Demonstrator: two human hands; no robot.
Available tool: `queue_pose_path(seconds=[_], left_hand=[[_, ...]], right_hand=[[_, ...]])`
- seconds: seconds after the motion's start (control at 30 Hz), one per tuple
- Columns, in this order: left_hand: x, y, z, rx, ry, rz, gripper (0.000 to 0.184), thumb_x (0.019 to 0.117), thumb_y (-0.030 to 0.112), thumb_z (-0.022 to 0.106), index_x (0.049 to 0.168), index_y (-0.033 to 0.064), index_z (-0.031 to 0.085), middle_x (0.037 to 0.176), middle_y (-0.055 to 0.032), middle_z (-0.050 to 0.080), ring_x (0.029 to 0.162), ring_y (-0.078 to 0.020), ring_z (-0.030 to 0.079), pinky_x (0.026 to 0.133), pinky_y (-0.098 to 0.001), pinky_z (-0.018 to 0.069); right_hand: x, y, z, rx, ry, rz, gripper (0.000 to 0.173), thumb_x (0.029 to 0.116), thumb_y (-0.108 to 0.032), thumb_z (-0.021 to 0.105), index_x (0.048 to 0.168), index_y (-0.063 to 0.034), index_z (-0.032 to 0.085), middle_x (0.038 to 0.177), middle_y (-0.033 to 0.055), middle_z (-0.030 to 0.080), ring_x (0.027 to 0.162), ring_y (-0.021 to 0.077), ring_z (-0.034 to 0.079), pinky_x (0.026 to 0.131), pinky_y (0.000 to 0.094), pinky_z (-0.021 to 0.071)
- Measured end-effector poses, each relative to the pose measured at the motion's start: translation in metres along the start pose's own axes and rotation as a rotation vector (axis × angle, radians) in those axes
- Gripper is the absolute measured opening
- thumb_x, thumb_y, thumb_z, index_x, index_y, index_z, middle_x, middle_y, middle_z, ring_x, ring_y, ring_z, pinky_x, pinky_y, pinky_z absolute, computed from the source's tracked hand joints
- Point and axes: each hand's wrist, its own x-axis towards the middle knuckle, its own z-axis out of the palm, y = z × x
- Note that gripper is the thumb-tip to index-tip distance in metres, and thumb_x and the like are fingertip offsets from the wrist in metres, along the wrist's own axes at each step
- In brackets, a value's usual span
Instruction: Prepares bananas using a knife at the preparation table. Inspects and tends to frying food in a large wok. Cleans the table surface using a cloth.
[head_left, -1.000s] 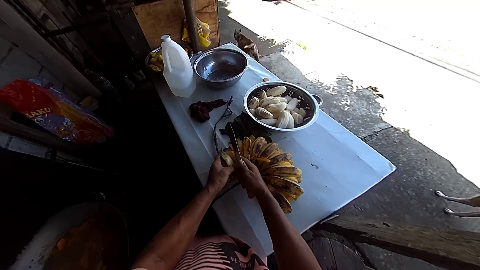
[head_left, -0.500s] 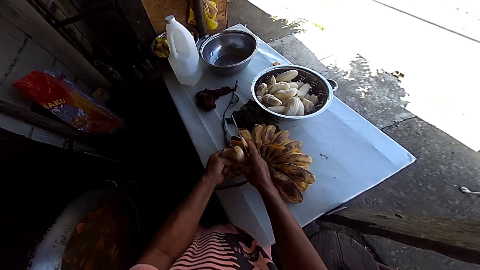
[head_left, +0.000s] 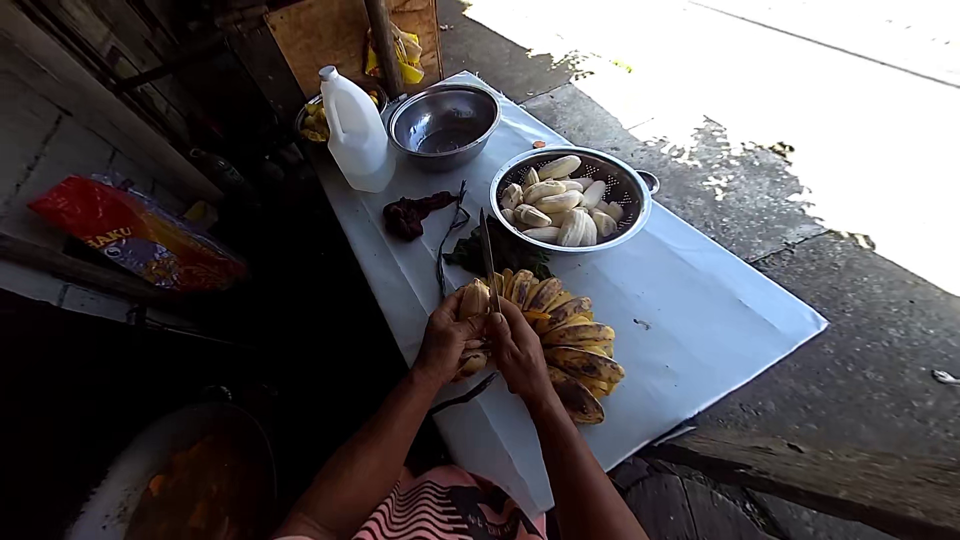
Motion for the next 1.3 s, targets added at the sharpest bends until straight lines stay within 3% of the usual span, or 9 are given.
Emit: queue_pose_path(seconds=[0.07, 0.4, 0.6, 0.67, 0.8, 0.87, 1.0, 1.17, 1.3], left_hand=[[0.012, 0.003, -0.006, 0.043, -0.035, -0.024, 0.05, 0.0932, -0.002, 0.066, 0.142, -0.0006, 0.053, 0.12, -0.0183, 0.067, 0.1, -0.0234, 0.069, 0.089, -0.0365, 0.0592], [0.029, 0.015, -0.006, 0.149, -0.167, -0.033, 0.048, 0.083, 0.0, 0.066, 0.13, -0.0003, 0.059, 0.115, -0.0164, 0.069, 0.101, -0.0224, 0.068, 0.09, -0.0382, 0.0579], [0.058, 0.044, 0.017, 0.04, -0.22, -0.041, 0.042, 0.0881, -0.001, 0.059, 0.13, 0.0003, 0.056, 0.108, -0.0168, 0.067, 0.08, -0.021, 0.067, 0.071, -0.0335, 0.058], [0.089, 0.058, 0.04, 0.095, -0.229, 0.007, 0.042, 0.0917, 0.002, 0.058, 0.134, -0.0015, 0.053, 0.112, -0.0172, 0.067, 0.086, -0.0215, 0.068, 0.075, -0.0347, 0.059], [0.152, 0.074, 0.078, 0.511, -0.19, 0.222, 0.075, 0.0987, 0.02, 0.064, 0.16, -0.0007, 0.027, 0.157, -0.0241, 0.041, 0.142, -0.0312, 0.046, 0.117, -0.047, 0.0405], [0.148, 0.071, 0.096, 0.547, -0.199, 0.162, 0.061, 0.1008, 0.018, 0.061, 0.155, -0.0001, 0.039, 0.149, -0.0227, 0.051, 0.13, -0.0285, 0.058, 0.107, -0.0451, 0.0498], [0.125, 0.035, 0.117, 0.727, -0.448, -0.302, 0.055, 0.1054, 0.021, 0.059, 0.154, 0.0044, 0.04, 0.124, -0.0229, 0.063, 0.072, -0.0242, 0.069, 0.063, -0.0376, 0.0599], [0.14, 0.012, 0.105, 1.105, -0.536, -0.298, 0.047, 0.0932, 0.023, 0.072, 0.134, 0.0034, 0.057, 0.105, -0.0189, 0.065, 0.075, -0.0251, 0.061, 0.065, -0.0428, 0.0509], [0.122, 0.017, 0.083, 0.775, -0.547, -0.289, 0.05, 0.0915, 0.014, 0.075, 0.139, 0.0066, 0.059, 0.11, -0.0167, 0.068, 0.076, -0.0208, 0.061, 0.064, -0.0364, 0.0517]], right_hand=[[-0.007, 0.006, -0.005, -0.27, 0.083, -0.119, 0.041, 0.11, -0.03, 0.04, 0.134, -0.0057, 0.063, 0.108, 0.0112, 0.072, 0.096, 0.0189, 0.07, 0.087, 0.0395, 0.0572], [-0.014, 0.014, -0.017, -0.365, 0.026, -0.028, 0.043, 0.1105, -0.032, 0.035, 0.134, -0.0068, 0.062, 0.1, 0.0113, 0.072, 0.089, 0.0227, 0.07, 0.08, 0.0434, 0.057], [-0.055, 0.03, -0.033, 0.176, -0.096, 0.432, 0.043, 0.1101, -0.036, 0.034, 0.136, -0.0099, 0.055, 0.068, 0.0, 0.049, 0.048, 0.0111, 0.046, 0.044, 0.028, 0.0439], [-0.068, 0.023, -0.037, 0.355, 0.023, 0.466, 0.043, 0.1103, -0.035, 0.034, 0.138, -0.0074, 0.054, 0.065, 0.0, 0.049, 0.044, 0.0112, 0.045, 0.04, 0.026, 0.0433], [-0.086, 0.016, -0.034, 0.421, 0.267, 0.397, 0.045, 0.1104, -0.032, 0.03, 0.139, -0.0027, 0.05, 0.066, -0.0004, 0.052, 0.044, 0.0099, 0.049, 0.04, 0.0247, 0.0472], [-0.095, 0.023, -0.031, 0.349, 0.374, 0.352, 0.046, 0.1097, -0.031, 0.031, 0.139, -0.0025, 0.051, 0.066, -0.0014, 0.052, 0.045, 0.0094, 0.049, 0.041, 0.0252, 0.0472], [-0.098, 0.056, -0.028, 0.138, 0.52, 0.21, 0.044, 0.1092, -0.032, 0.035, 0.132, 0.0, 0.054, 0.066, -0.0014, 0.056, 0.047, 0.0101, 0.052, 0.043, 0.028, 0.0491], [-0.062, 0.065, -0.072, -0.1, 0.509, 0.258, 0.043, 0.1098, -0.029, 0.036, 0.139, -0.0017, 0.053, 0.073, 0.0034, 0.061, 0.054, 0.0134, 0.057, 0.051, 0.034, 0.0523], [-0.048, 0.041, -0.094, -0.429, 0.283, 0.267, 0.048, 0.1105, -0.03, 0.036, 0.152, -0.0099, 0.049, 0.116, 0.0175, 0.072, 0.101, 0.0305, 0.071, 0.091, 0.0528, 0.0538]])
